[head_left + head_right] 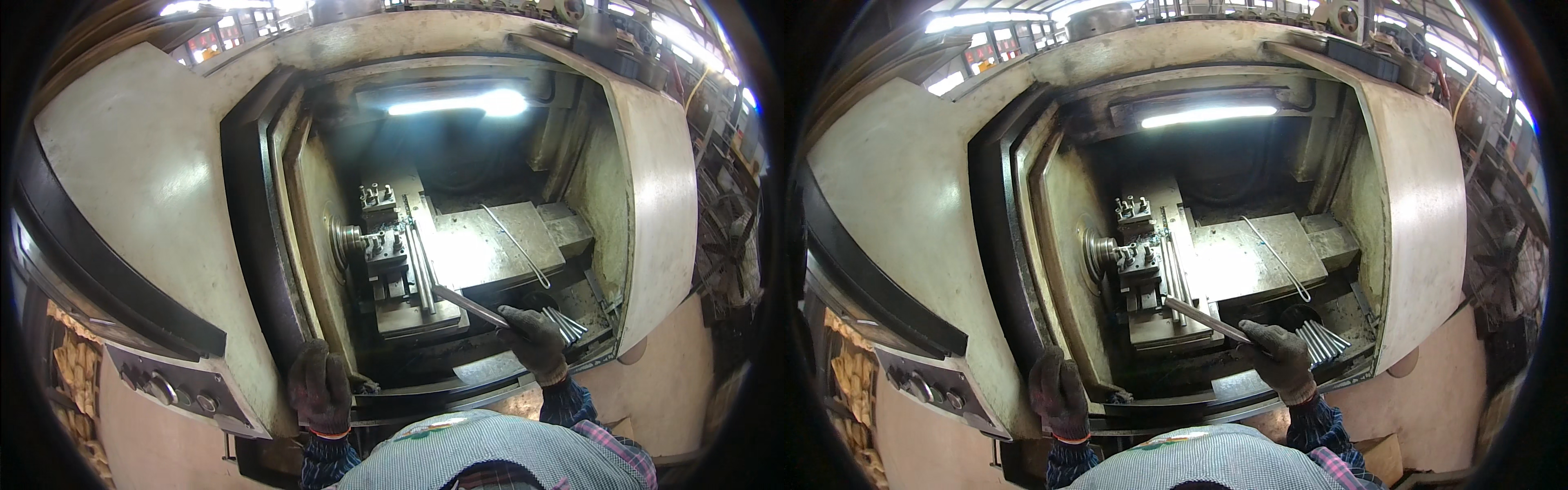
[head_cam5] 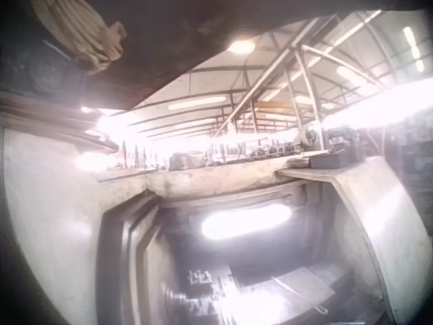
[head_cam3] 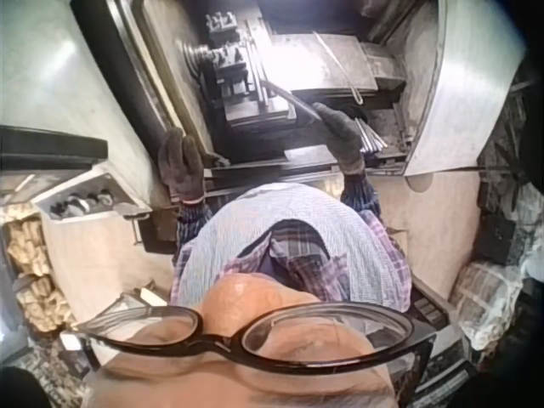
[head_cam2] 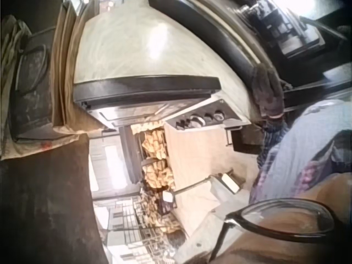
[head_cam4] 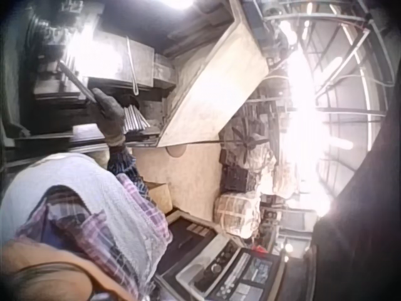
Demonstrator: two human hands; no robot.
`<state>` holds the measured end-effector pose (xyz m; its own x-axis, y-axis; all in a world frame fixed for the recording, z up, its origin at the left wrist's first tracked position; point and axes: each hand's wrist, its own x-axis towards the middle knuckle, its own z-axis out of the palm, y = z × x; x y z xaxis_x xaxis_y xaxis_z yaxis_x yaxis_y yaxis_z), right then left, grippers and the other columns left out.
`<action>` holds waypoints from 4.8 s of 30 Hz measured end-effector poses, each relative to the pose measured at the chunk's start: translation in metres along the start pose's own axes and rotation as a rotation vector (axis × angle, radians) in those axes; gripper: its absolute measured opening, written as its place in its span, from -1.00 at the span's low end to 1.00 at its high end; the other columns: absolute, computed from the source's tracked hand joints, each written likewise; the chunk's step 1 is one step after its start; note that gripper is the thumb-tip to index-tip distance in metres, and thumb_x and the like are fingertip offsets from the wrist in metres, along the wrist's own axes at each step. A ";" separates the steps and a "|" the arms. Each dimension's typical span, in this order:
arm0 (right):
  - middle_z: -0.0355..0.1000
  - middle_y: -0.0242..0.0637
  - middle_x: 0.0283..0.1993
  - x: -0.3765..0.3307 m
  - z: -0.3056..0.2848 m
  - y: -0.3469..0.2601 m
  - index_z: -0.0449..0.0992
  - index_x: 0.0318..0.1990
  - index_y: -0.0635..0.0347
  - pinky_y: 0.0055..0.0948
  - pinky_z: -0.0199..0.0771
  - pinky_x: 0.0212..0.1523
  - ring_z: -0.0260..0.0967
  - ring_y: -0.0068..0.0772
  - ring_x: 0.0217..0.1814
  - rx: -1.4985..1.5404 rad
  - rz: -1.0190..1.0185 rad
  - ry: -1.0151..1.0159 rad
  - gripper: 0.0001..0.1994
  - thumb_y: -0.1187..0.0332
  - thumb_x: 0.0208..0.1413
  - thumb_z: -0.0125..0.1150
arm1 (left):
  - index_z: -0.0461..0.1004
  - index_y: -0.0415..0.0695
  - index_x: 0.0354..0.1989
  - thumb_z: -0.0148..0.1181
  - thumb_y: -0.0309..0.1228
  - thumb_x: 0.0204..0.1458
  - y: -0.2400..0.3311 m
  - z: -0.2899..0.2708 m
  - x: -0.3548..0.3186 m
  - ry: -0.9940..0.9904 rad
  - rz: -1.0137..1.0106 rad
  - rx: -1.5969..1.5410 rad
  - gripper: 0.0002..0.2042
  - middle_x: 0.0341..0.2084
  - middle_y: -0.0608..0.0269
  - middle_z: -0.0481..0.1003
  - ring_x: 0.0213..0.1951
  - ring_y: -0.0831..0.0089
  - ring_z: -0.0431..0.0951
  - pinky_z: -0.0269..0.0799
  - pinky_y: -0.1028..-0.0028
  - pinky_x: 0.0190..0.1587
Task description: The person operates a CNC lathe in a workshop, repeatedly loading metal rods into the chuck, closing the door, and starting the machine. After each cycle, the person removes the finished metal parts and places them into a collection bin.
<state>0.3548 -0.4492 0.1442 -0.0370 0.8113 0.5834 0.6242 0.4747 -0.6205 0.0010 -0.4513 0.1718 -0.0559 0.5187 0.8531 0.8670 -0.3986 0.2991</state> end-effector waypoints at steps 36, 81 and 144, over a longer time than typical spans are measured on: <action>0.60 -0.10 -0.31 -0.078 -0.020 0.010 0.65 -0.07 0.17 -0.25 0.60 -0.30 0.60 -0.09 -0.31 -0.373 0.055 0.214 -0.59 0.46 -0.17 0.55 | 0.57 -0.15 0.10 0.32 -0.03 0.17 0.086 0.175 0.015 -0.446 -0.167 -0.606 -0.52 0.06 -0.02 0.57 0.11 0.07 0.59 0.50 0.23 0.16; 0.60 -0.10 -0.34 -0.026 0.001 0.082 0.67 -0.04 0.13 -0.27 0.60 -0.31 0.62 -0.14 -0.29 -0.186 0.216 0.183 -0.62 0.45 -0.09 0.48 | 0.46 -0.06 0.21 0.37 -0.43 0.12 0.096 0.165 0.160 -0.161 0.413 -0.648 -0.54 -0.29 0.14 0.59 -0.27 0.27 0.66 0.58 0.34 -0.32; 0.54 0.11 0.06 0.274 0.294 0.062 0.33 0.26 0.27 -0.06 0.52 0.09 0.51 0.12 0.13 -0.402 -0.161 -1.046 -0.13 -0.26 -0.02 0.36 | 0.48 -0.31 0.15 0.08 -0.45 0.35 -0.064 -0.106 0.016 0.639 -0.626 0.232 -0.72 -0.14 0.15 0.60 -0.22 0.47 0.58 0.53 0.47 -0.19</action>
<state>0.1535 -0.0970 0.1119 -0.6562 0.7275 -0.2005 0.7520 0.6082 -0.2543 -0.1081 -0.4976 0.2121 -0.7504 0.0451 0.6594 0.6604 0.0111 0.7508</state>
